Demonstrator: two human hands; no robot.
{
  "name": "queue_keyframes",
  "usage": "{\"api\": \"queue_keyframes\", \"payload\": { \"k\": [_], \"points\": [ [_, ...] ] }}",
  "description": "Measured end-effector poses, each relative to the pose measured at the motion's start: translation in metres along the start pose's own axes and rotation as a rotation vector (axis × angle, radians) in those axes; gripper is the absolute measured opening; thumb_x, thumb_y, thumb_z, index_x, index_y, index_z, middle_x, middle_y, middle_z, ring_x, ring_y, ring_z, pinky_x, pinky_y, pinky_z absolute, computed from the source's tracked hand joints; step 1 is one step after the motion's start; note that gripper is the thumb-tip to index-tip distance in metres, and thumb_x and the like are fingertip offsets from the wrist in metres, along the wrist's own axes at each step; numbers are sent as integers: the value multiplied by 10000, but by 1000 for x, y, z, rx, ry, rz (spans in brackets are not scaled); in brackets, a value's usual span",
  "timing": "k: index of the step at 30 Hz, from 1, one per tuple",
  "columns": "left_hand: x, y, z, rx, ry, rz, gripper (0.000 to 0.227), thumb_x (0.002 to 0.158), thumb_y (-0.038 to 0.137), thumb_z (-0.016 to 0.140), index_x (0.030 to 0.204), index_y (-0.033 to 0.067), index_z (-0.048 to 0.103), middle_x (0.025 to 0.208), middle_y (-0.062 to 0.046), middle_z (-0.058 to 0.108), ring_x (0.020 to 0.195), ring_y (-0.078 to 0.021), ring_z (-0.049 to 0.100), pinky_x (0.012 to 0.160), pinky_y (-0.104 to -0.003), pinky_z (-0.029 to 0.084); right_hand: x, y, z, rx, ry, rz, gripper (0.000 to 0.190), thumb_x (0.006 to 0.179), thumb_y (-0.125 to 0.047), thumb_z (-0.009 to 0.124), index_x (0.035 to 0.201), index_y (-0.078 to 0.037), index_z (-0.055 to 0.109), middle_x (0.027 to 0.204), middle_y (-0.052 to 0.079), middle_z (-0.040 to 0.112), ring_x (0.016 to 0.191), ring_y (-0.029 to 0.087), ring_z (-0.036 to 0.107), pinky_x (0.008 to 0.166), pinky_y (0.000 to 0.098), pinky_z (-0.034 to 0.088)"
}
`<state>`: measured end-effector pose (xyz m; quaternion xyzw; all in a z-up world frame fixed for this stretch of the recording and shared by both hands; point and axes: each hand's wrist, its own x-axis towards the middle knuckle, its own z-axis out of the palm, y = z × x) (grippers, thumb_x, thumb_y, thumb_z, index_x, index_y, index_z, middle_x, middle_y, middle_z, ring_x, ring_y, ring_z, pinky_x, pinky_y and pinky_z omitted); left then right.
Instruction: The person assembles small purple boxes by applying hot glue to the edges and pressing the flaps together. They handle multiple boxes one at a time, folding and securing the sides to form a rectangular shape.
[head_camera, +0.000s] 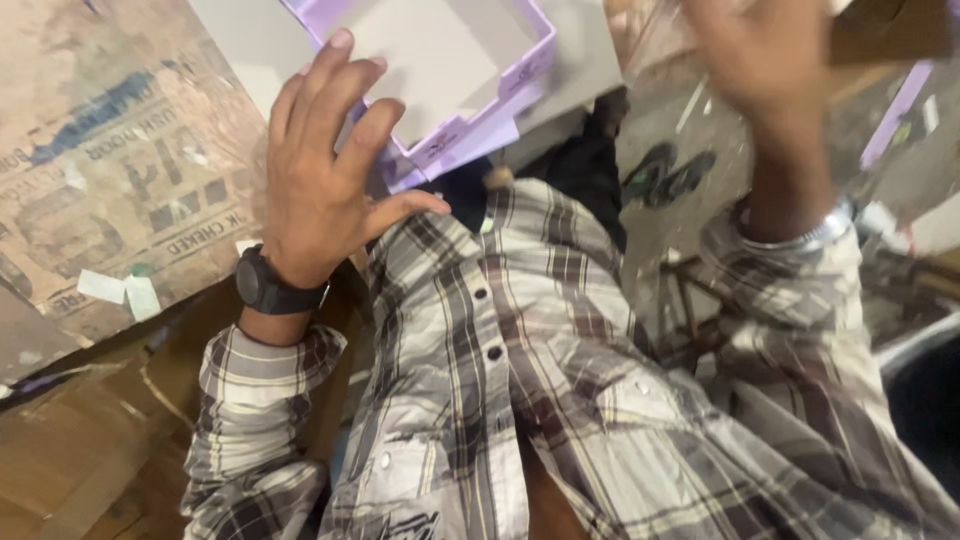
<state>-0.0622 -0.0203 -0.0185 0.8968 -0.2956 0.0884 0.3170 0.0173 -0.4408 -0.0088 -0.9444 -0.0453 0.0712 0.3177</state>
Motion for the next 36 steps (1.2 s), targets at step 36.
{"api": "queue_keyframes", "payload": {
  "k": [36],
  "points": [
    [-34, 28, 5, -63, 60, -299, 781, 995, 117, 867, 1626, 133, 407, 1593, -246, 498, 1296, -339, 659, 1084, -434, 564, -37, -122, 47, -13, -148, -587, 560, 952, -189, 862, 1389, 59, 616, 1186, 166, 680, 1013, 315, 687, 864, 409, 579]
  ]
}}
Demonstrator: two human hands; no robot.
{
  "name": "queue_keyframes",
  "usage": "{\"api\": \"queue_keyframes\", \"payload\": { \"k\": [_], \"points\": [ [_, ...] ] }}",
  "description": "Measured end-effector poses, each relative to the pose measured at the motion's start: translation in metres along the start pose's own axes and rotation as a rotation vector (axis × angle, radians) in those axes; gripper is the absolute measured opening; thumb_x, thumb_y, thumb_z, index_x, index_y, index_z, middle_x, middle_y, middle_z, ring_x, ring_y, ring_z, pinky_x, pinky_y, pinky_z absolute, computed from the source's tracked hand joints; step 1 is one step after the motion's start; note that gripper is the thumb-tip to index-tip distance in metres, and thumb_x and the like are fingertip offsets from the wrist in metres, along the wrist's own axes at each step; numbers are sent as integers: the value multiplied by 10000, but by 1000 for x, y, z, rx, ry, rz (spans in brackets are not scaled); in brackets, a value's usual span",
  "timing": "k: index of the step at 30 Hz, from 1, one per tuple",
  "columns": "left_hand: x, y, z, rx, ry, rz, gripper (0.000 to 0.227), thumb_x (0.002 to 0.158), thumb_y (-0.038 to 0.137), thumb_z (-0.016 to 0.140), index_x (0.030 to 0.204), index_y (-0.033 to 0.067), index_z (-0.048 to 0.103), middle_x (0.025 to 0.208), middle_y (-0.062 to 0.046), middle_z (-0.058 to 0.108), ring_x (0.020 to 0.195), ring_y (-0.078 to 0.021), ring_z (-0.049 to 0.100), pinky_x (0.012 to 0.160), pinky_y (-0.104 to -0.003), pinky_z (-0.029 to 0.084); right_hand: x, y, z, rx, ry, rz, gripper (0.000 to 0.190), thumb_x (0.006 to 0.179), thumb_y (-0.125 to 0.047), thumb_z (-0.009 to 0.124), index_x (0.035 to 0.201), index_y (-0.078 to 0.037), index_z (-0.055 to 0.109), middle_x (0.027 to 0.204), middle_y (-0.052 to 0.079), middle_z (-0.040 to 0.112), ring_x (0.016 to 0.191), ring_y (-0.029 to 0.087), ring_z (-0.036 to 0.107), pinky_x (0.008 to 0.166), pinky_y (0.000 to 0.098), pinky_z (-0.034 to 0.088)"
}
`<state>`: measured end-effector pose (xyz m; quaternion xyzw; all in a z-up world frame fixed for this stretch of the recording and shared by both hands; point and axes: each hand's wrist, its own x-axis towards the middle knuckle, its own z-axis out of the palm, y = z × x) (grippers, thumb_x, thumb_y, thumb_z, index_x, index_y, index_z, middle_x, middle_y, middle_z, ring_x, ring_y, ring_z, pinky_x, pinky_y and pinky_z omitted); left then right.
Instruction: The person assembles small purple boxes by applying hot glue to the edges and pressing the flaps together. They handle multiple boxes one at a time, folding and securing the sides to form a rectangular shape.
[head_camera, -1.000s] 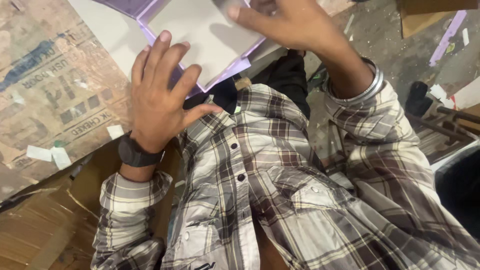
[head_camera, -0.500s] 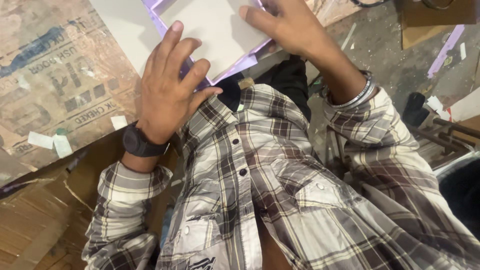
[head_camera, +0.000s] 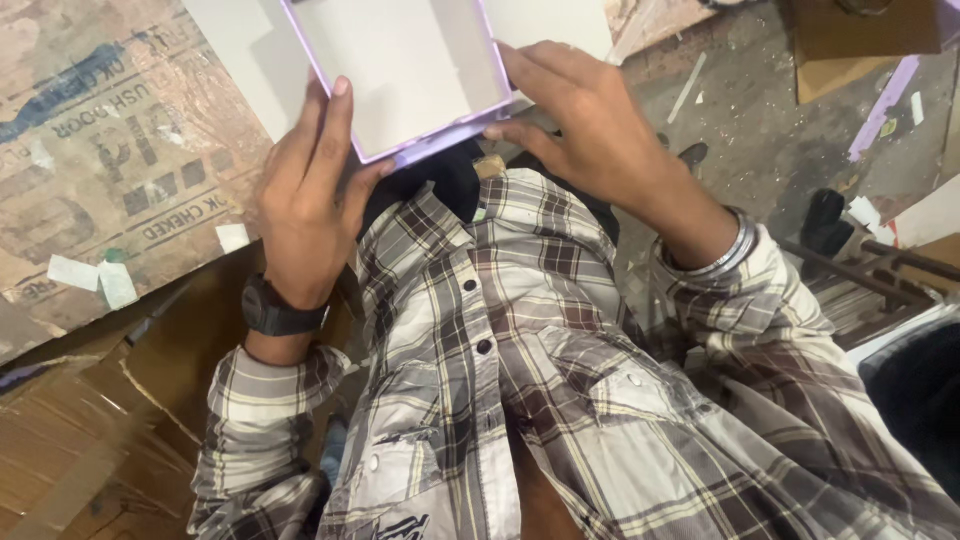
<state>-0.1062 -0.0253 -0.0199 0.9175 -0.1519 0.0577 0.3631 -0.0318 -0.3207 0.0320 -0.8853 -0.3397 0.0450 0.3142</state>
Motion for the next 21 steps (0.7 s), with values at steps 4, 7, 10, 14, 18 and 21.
{"api": "queue_keyframes", "payload": {
  "k": [4, 7, 10, 14, 18, 21],
  "points": [
    [4, -3, 0, -11, 13, 54, 781, 971, 79, 845, 1615, 117, 404, 1453, -268, 602, 1185, -325, 714, 1019, -400, 601, 1, 3, 12, -63, 40, 23, 434, 923, -106, 853, 1306, 19, 691, 1087, 164, 691, 937, 316, 680, 797, 410, 557],
    [7, -11, 2, -17, 4, 76, 711, 972, -1, 787, 1586, 114, 448, 1381, -283, 642, 1108, -327, 742, 935, -362, 627, 3, 3, 17, -85, 34, 33, 299, 941, -54, 825, 1218, 16, 736, 1014, 152, 709, 868, 282, 680, 719, 394, 547],
    [11, -19, 4, -7, 1, 100, 647, 989, -110, 718, 1555, 129, 516, 1324, -265, 672, 1080, -318, 755, 898, -351, 636, 6, 3, 19, -91, 4, 60, 248, 939, -23, 805, 1172, 40, 752, 960, 153, 712, 821, 276, 669, 673, 401, 537],
    [11, -22, 0, -44, -13, 121, 625, 959, -130, 696, 1515, 116, 552, 1324, -289, 670, 1061, -326, 753, 872, -363, 624, 6, 2, 20, -125, -21, 73, 205, 928, 47, 757, 1133, 50, 760, 979, 154, 720, 810, 261, 670, 659, 397, 543],
    [15, -18, -1, -29, -11, 115, 626, 939, -136, 688, 1502, 112, 572, 1336, -292, 662, 1065, -334, 751, 878, -365, 622, 1, 3, 22, -67, -28, 76, 176, 931, 72, 743, 1102, 42, 767, 1014, 164, 728, 791, 249, 679, 636, 384, 541],
    [14, -16, -3, -8, -12, 117, 649, 915, -141, 690, 1507, 97, 571, 1342, -282, 657, 1074, -331, 749, 891, -370, 623, 5, 3, 21, -35, -37, 78, 191, 942, 37, 778, 1133, 39, 771, 1039, 168, 740, 800, 248, 692, 628, 375, 545]
  ]
}}
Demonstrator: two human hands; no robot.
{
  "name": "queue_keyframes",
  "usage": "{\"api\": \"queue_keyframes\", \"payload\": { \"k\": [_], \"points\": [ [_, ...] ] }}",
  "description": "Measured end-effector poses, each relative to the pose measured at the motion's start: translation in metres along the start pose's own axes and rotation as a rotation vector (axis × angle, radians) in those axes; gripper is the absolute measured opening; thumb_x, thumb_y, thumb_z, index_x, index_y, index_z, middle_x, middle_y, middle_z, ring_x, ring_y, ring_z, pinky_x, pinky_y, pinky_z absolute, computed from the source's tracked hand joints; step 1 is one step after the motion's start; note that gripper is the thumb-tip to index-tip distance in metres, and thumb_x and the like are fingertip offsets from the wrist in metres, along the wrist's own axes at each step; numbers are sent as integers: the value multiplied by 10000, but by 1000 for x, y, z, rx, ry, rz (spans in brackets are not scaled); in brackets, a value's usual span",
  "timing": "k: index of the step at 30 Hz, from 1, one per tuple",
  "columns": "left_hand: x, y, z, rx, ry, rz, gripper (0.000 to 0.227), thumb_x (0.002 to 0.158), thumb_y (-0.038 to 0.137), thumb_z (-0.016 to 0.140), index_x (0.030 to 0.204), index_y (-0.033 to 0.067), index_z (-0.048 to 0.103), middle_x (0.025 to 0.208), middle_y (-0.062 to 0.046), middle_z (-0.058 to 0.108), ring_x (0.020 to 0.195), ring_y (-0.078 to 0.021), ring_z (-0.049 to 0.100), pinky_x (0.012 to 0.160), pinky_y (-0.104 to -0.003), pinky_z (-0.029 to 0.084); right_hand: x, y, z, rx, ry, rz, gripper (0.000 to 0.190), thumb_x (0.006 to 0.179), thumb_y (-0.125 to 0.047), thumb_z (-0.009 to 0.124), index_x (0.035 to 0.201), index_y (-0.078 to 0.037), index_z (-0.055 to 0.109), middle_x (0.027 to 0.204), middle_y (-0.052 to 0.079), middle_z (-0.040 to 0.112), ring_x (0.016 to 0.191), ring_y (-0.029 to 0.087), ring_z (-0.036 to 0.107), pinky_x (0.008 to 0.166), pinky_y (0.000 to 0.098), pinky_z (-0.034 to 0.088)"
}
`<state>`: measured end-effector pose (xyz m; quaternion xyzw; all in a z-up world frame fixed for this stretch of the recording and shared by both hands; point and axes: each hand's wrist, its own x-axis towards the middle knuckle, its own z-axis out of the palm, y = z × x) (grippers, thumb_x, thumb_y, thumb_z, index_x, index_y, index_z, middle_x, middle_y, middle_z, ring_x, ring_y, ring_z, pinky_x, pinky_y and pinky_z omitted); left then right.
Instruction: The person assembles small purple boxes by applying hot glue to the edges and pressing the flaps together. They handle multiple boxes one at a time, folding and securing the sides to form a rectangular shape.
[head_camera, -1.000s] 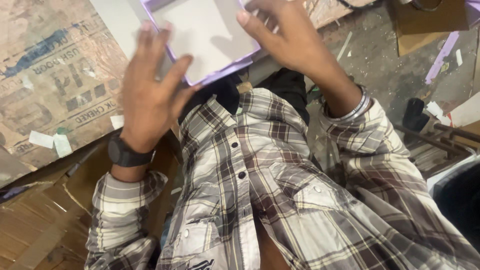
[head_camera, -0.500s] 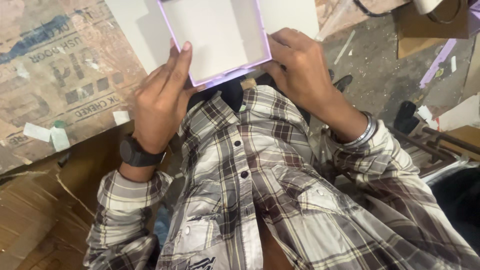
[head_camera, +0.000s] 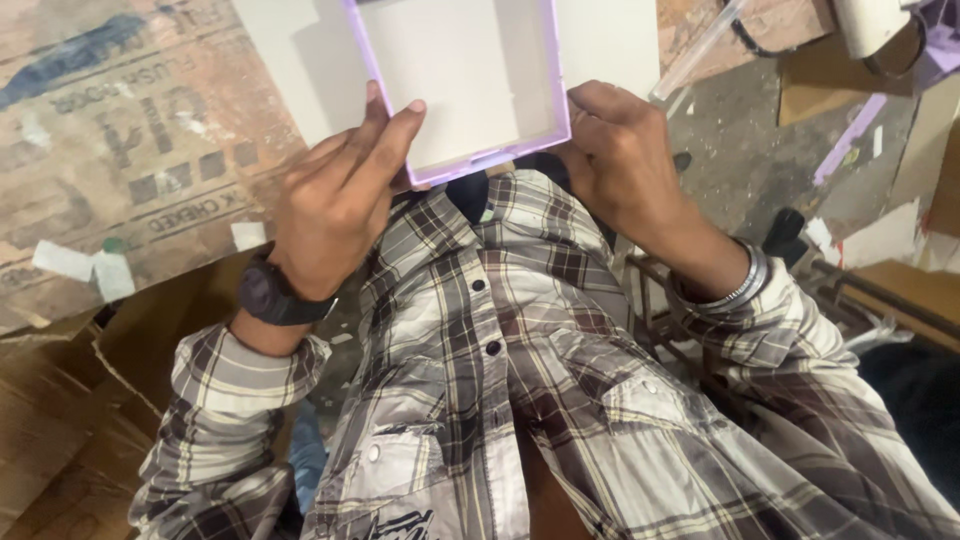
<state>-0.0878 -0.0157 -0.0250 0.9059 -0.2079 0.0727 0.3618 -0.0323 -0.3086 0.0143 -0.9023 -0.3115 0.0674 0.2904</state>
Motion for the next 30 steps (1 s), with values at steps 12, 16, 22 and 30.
{"api": "queue_keyframes", "payload": {
  "k": [12, 16, 22, 30],
  "points": [
    [-21, 5, 12, -174, 123, -124, 1010, 901, 457, 832, 1652, 175, 218, 1616, -185, 429, 1455, -400, 509, 1208, -513, 476, 3, -17, -33, -57, 2, -41, 825, 771, -210, 931, 1445, 32, 523, 1439, 265, 517, 1296, 380, 586, 969, 438, 608],
    [-19, 3, 24, -227, 165, -165, 987, 898, 464, 809, 1633, 127, 242, 1630, -205, 390, 1473, -406, 472, 1199, -535, 431, 3, -16, -21, -110, 15, -41, 738, 809, -185, 935, 1433, -16, 579, 1539, 271, 461, 1360, 390, 572, 998, 421, 604],
    [-23, 14, 35, -274, 211, -207, 934, 911, 453, 808, 1636, 191, 281, 1627, -132, 435, 1445, -344, 533, 1168, -473, 520, 11, -23, -10, -107, -7, -21, 484, 839, -89, 915, 1255, -36, 676, 1498, 231, 534, 1336, 381, 629, 1043, 440, 587],
    [-8, 5, 6, -163, 272, -50, 933, 876, 504, 830, 1593, 142, 357, 1584, -176, 435, 1413, -369, 516, 1167, -514, 475, 12, -20, -22, -69, -7, -114, 628, 797, -154, 856, 1330, 38, 587, 1405, 274, 535, 1246, 388, 610, 956, 435, 596]
  ]
}}
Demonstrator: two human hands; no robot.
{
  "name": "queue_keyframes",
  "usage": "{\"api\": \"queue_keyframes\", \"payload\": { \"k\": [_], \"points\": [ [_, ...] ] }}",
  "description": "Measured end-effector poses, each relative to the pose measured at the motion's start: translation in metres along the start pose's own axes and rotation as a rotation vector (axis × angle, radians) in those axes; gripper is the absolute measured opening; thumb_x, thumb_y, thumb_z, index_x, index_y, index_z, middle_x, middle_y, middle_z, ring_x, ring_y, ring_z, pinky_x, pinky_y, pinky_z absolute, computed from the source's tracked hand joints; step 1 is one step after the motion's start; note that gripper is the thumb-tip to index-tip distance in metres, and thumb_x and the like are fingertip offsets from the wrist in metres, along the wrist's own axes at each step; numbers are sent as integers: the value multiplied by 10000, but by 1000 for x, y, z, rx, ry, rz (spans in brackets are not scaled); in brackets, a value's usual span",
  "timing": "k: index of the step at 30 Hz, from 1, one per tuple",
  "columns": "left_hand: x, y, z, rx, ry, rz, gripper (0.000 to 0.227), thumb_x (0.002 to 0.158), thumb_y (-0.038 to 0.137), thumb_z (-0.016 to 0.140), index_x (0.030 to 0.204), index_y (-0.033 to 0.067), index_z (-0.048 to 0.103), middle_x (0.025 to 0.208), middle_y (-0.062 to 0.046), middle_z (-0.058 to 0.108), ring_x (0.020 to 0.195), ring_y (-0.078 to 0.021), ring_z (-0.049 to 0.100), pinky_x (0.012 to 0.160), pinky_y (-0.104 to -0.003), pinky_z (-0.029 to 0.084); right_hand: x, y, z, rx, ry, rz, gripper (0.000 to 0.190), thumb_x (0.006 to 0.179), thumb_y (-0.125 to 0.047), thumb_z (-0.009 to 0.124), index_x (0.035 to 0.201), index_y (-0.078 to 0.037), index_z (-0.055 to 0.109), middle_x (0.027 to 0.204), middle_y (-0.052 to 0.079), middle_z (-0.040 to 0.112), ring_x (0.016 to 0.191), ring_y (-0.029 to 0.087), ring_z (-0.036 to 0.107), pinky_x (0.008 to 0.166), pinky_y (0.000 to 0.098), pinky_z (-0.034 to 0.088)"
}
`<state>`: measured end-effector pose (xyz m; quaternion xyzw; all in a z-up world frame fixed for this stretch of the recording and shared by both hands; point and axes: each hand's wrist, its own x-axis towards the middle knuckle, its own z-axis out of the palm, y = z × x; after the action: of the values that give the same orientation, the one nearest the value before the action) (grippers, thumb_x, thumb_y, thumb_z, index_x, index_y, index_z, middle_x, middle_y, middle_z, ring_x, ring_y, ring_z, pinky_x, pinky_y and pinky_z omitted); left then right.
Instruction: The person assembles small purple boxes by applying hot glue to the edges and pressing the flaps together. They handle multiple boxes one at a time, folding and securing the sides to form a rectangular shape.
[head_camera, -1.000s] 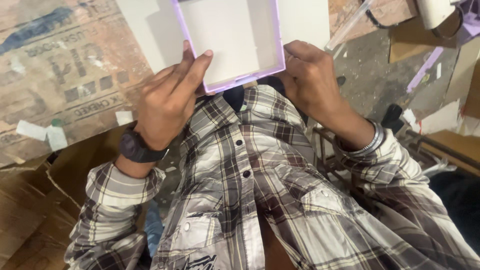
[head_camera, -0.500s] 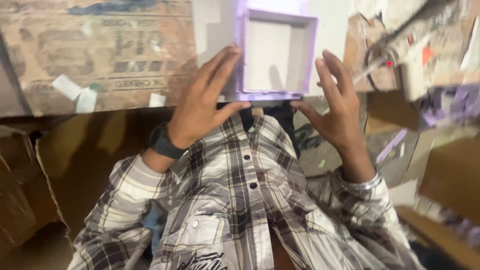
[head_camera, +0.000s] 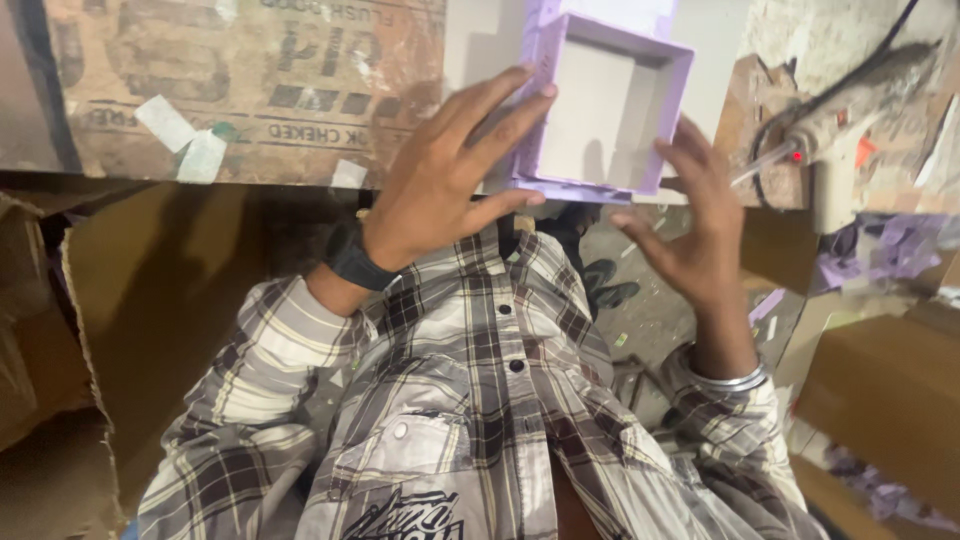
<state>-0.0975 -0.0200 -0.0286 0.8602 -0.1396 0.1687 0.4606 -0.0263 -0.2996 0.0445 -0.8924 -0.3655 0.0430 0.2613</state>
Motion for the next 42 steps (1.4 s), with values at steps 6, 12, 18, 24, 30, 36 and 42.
{"api": "queue_keyframes", "payload": {
  "k": [6, 12, 18, 24, 30, 36, 42],
  "points": [
    [16, 10, -8, -108, 22, -309, 584, 1076, 339, 783, 1494, 31, 517, 1297, -121, 628, 1184, -244, 659, 1051, -389, 573, 6, 23, -7, 695, 23, 467, 487, 1075, -179, 706, 1459, 41, 504, 1159, 166, 669, 969, 157, 685, 716, 236, 594],
    [29, 14, -9, -407, -75, -578, 301, 1034, 244, 747, 1179, -20, 744, 1051, -59, 628, 865, -102, 650, 729, -247, 540, 18, 40, 3, 629, -121, 486, 313, 1051, -180, 714, 1216, 86, 704, 908, 125, 724, 692, 138, 685, 548, 231, 566],
    [31, 9, -19, -444, -189, -538, 253, 1122, 175, 720, 1094, -74, 751, 997, -47, 637, 872, -91, 591, 792, -237, 472, 19, 42, 0, 742, -153, 420, 217, 1044, -135, 736, 1002, 77, 762, 939, 133, 690, 690, 139, 672, 562, 231, 576],
    [30, 7, -21, -397, -196, -543, 221, 1122, 166, 730, 1140, -54, 754, 1030, -42, 653, 920, -101, 587, 800, -239, 467, 23, 39, -4, 782, -177, 405, 202, 1059, -127, 737, 1005, 67, 758, 933, 108, 701, 735, 132, 696, 598, 229, 608],
    [31, 5, -21, -375, -210, -571, 236, 1119, 175, 725, 1099, -57, 764, 1023, -34, 649, 901, -99, 577, 785, -236, 460, 11, 57, 7, 724, -183, 372, 242, 1085, -171, 736, 980, 46, 757, 860, 106, 699, 697, 126, 688, 602, 238, 580],
    [32, 16, -18, -334, -178, -623, 226, 1089, 158, 687, 1175, -50, 709, 1008, -54, 718, 901, -111, 671, 810, -236, 549, 15, 29, 12, 494, 51, 191, 218, 1050, -172, 744, 1116, 34, 768, 932, 95, 733, 789, 142, 683, 676, 294, 544],
    [29, -8, -64, -475, -124, -801, 239, 1045, 120, 642, 1260, 19, 624, 1100, -77, 726, 867, -160, 720, 679, -296, 605, -21, -30, 37, 409, -102, -42, 310, 958, -300, 750, 1054, -7, 781, 812, 101, 741, 596, 164, 652, 428, 295, 489]
  ]
}}
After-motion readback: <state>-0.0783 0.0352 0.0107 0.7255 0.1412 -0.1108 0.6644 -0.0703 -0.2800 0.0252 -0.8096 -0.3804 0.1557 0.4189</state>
